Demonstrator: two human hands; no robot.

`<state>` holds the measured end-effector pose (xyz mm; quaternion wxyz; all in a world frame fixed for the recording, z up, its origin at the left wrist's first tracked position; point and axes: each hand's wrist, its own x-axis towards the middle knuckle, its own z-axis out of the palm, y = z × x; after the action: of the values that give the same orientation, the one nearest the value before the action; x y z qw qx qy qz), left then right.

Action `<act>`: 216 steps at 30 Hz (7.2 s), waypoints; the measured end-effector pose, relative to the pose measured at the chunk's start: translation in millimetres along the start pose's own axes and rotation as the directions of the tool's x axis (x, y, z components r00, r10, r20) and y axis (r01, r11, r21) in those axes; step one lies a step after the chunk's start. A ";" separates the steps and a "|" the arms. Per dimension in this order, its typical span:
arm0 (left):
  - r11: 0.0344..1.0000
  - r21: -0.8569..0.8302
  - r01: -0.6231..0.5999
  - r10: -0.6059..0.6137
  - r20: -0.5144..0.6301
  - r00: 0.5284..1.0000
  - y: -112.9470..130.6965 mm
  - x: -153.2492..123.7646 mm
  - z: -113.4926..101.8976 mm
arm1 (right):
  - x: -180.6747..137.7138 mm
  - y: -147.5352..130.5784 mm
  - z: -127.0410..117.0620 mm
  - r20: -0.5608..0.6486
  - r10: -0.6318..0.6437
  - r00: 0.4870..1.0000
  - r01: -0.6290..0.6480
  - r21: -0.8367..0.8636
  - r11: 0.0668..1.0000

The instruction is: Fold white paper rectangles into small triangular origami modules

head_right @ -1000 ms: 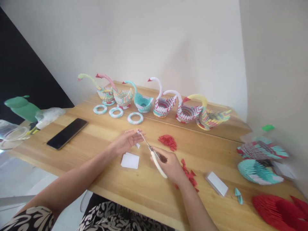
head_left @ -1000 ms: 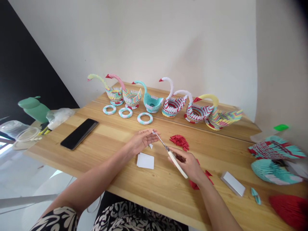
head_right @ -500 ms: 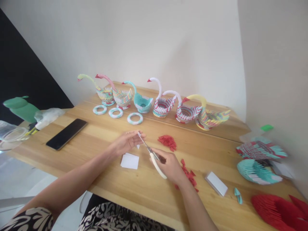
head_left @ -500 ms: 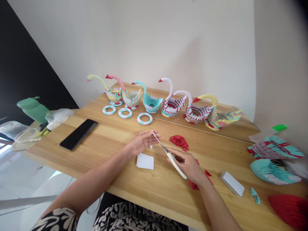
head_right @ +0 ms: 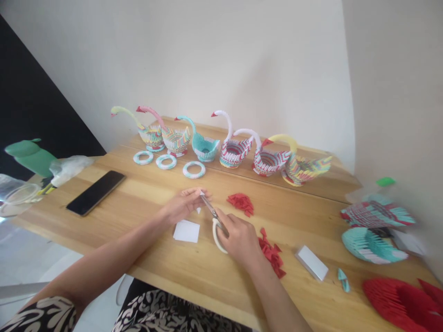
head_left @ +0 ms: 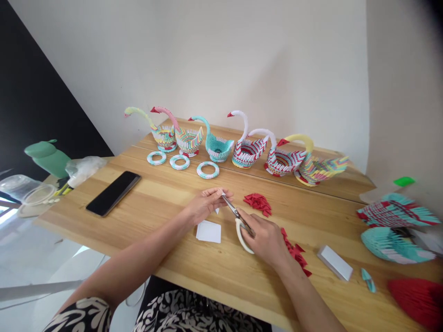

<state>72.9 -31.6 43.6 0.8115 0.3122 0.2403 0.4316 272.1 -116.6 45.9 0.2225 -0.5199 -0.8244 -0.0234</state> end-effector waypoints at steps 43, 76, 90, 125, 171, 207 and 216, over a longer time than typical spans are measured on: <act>0.997 0.071 -0.004 0.007 -0.032 0.999 1.8 -1.8 3.4 | 0.1 3.8 -6.3 0.015 0.044 0.999 -0.046 0.199 0.979; 0.998 -0.024 0.059 -0.060 -0.031 0.998 10.8 -3.3 1.5 | 8.6 -4.9 -25.8 0.270 0.200 0.942 -0.319 0.535 0.783; 0.997 0.071 -0.024 0.024 -0.011 1.000 0.9 -1.8 4.3 | 0.2 -0.9 -4.5 -0.017 0.013 1.000 -0.011 0.095 0.995; 0.993 -0.110 -0.047 0.040 -0.058 0.997 -2.0 -2.5 4.3 | 3.1 120.2 -72.1 0.019 0.221 0.975 -0.206 -0.289 0.935; -0.316 0.870 -0.378 0.008 0.401 0.916 28.6 -4.3 -44.6 | 23.6 10.7 23.5 -0.133 0.104 0.986 -0.042 0.403 0.914; 0.176 0.847 -0.502 0.404 0.403 0.821 6.8 -28.0 23.2 | 19.1 3.1 0.0 -0.330 0.071 0.941 0.079 0.420 0.904; 0.238 0.858 -0.456 0.387 0.347 0.854 4.8 -30.3 26.7 | 19.8 -0.4 -3.8 -0.332 0.049 0.942 0.111 0.446 0.888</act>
<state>72.3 -63.3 69.1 0.3562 0.7744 0.3201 0.4135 266.0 -101.0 57.2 0.4749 -0.4276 -0.7649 0.0806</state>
